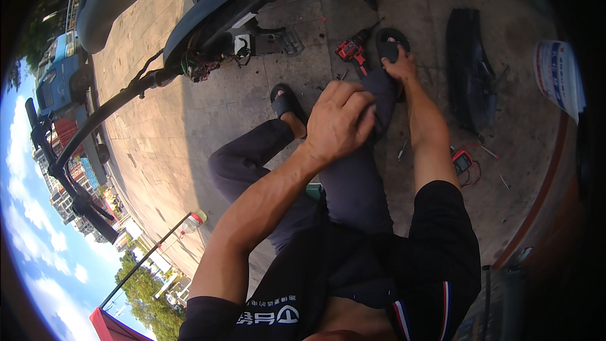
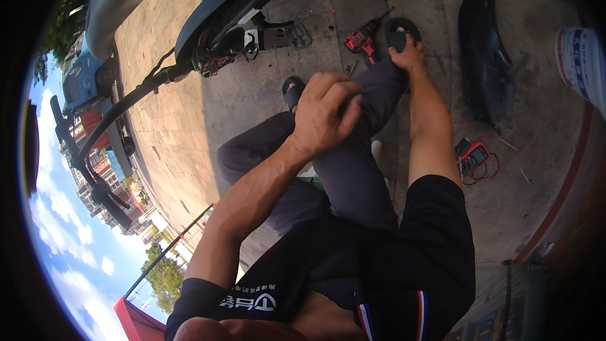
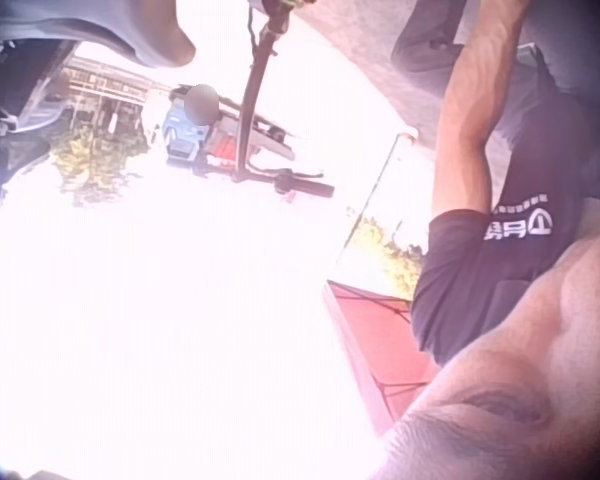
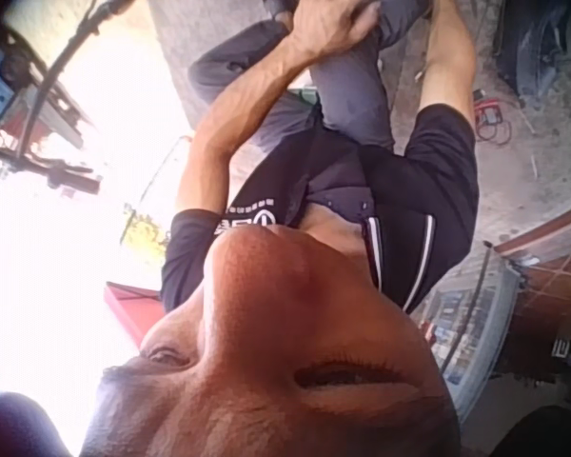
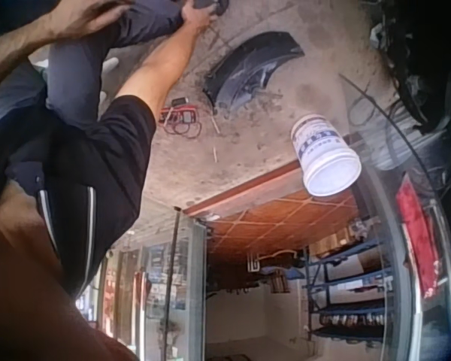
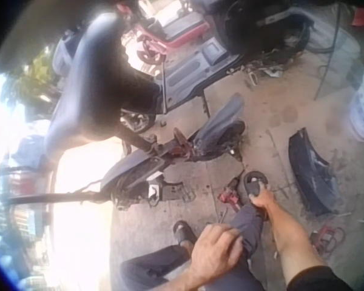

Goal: The person retrieves a screwdriver from a tool cart, then sits on a stool to work on the scooter's handlebar wiring. They remove a cover, separate wires, and use a spring-like tool to manipulate the connections.

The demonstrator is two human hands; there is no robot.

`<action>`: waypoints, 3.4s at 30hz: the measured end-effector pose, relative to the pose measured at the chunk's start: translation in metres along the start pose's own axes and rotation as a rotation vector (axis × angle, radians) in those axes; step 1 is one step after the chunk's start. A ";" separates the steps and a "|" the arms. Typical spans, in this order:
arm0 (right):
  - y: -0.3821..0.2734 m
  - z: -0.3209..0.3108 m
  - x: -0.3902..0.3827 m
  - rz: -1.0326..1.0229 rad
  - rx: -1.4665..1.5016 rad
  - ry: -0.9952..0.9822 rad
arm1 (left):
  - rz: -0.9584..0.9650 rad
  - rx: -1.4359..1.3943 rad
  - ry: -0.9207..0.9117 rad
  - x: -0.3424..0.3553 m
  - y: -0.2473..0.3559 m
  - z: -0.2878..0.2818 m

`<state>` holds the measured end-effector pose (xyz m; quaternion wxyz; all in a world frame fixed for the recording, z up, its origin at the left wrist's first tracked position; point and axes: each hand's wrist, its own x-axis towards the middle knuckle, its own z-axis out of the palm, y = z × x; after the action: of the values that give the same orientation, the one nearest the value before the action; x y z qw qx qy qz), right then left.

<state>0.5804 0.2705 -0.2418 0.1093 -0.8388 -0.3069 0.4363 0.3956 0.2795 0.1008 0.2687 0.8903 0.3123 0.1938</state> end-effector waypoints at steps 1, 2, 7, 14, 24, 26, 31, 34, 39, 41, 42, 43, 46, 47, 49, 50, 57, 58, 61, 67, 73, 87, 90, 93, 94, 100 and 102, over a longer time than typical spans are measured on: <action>0.000 0.002 -0.001 0.002 -0.017 0.009 | 0.001 0.006 -0.003 0.000 0.000 0.000; 0.000 0.005 -0.002 -0.005 -0.022 0.013 | -0.002 0.008 -0.005 0.000 0.000 0.000; 0.004 0.007 -0.005 -0.028 0.018 -0.002 | 0.027 -0.007 0.019 -0.001 0.001 0.002; 0.004 0.002 0.001 -0.026 -0.016 -0.063 | 0.032 -0.001 0.017 0.002 0.002 0.002; 0.003 0.000 -0.014 -0.054 -0.025 -0.030 | -0.001 0.015 -0.009 0.002 0.004 0.002; 0.004 0.002 -0.018 -0.075 -0.033 0.005 | 0.003 0.018 -0.006 0.001 0.003 0.002; 0.010 0.019 -0.022 -0.156 0.005 0.140 | -0.005 0.025 -0.003 0.000 0.002 0.002; 0.010 0.031 -0.021 -0.155 0.036 0.157 | -0.009 0.024 -0.006 -0.001 0.002 0.003; 0.011 0.035 -0.021 -0.139 0.073 0.155 | -0.020 0.025 -0.028 -0.001 0.001 0.001; 0.012 0.031 -0.018 -0.128 0.094 0.144 | -0.019 0.023 -0.034 0.000 0.002 0.002; 0.014 0.028 -0.015 -0.121 0.104 0.139 | -0.023 0.021 -0.038 0.001 0.002 0.002; 0.015 0.025 -0.012 -0.100 0.107 0.112 | -0.016 0.020 -0.035 0.001 0.003 0.003; 0.018 0.010 0.001 -0.070 0.119 0.092 | -0.010 0.016 -0.030 0.002 0.005 0.004; 0.017 0.006 0.005 -0.083 0.116 0.064 | -0.008 0.016 -0.031 0.002 0.006 0.004; 0.016 -0.001 0.009 -0.050 0.100 0.009 | -0.009 0.016 -0.038 0.003 0.007 0.004; 0.015 -0.003 0.009 -0.050 0.076 -0.017 | -0.009 0.017 -0.041 0.004 0.007 0.004; 0.006 -0.008 -0.004 -0.066 0.001 -0.029 | 0.012 -0.018 -0.024 0.009 0.007 0.007; 0.007 -0.007 -0.006 -0.066 -0.027 -0.023 | 0.012 -0.012 -0.025 0.009 0.006 0.006; 0.013 0.000 -0.009 -0.058 0.003 -0.001 | -0.004 0.004 -0.031 0.006 0.006 0.006; 0.033 0.028 -0.014 -0.330 -0.031 0.167 | -0.017 0.027 -0.045 -0.001 0.004 0.004; 0.035 0.039 -0.012 -0.307 0.062 0.184 | -0.017 0.032 -0.044 -0.003 0.003 0.002; 0.012 -0.008 0.010 -0.042 -0.001 -0.036 | 0.022 -0.022 -0.029 0.009 0.006 0.006; 0.009 -0.011 0.008 -0.044 -0.012 -0.044 | 0.022 -0.018 -0.042 0.009 0.006 0.007; 0.008 -0.010 0.006 -0.040 -0.018 -0.031 | 0.025 -0.046 -0.022 0.009 0.007 0.007; 0.008 -0.009 0.005 -0.033 -0.033 -0.037 | 0.023 -0.043 -0.024 0.009 0.007 0.007; 0.015 0.001 -0.001 -0.106 -0.009 0.035 | -0.004 -0.017 -0.036 0.004 0.003 0.004; 0.018 0.004 -0.004 -0.111 0.003 0.024 | -0.012 -0.017 -0.035 0.002 0.000 0.003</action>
<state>0.5825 0.2536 -0.2498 0.1381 -0.8255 -0.3508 0.4201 0.3990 0.2797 0.0993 0.2828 0.8894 0.3112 0.1793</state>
